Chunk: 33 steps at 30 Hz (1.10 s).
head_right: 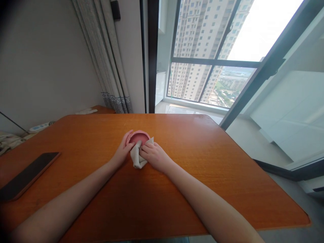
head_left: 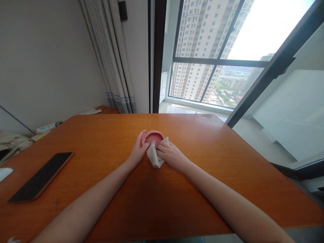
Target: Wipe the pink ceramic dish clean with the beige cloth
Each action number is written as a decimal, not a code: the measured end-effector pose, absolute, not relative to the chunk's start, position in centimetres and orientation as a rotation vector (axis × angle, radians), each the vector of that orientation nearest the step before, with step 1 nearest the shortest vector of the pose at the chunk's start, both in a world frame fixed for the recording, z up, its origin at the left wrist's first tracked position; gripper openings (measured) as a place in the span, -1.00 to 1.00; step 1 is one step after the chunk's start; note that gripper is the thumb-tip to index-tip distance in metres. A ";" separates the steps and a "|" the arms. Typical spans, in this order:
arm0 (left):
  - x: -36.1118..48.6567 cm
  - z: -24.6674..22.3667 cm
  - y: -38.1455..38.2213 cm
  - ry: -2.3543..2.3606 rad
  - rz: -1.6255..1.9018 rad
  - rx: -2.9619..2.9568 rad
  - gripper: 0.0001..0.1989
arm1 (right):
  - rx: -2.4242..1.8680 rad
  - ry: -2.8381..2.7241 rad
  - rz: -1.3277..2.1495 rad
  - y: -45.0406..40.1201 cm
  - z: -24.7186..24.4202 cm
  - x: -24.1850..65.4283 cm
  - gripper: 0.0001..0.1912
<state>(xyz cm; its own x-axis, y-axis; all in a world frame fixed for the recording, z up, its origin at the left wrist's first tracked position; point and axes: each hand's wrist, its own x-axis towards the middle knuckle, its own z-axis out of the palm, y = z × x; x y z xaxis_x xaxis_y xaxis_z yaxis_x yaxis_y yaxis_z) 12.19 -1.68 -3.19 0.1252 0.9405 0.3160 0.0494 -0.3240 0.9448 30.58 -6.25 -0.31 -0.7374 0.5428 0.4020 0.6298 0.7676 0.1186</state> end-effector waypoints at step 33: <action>13.3 -2.7 -3.1 1.059 1.308 1.498 -0.54 | -0.860 -2.535 -0.434 -5.4 -1.7 31.4 -0.82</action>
<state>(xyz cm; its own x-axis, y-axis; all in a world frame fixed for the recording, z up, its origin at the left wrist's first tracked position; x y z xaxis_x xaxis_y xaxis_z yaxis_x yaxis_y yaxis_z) 13.26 -3.08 -2.71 0.0901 0.9601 0.2649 0.0590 -0.2707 0.9609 31.40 -5.43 -1.74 -0.7172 0.4992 0.4862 0.6324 0.7593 0.1532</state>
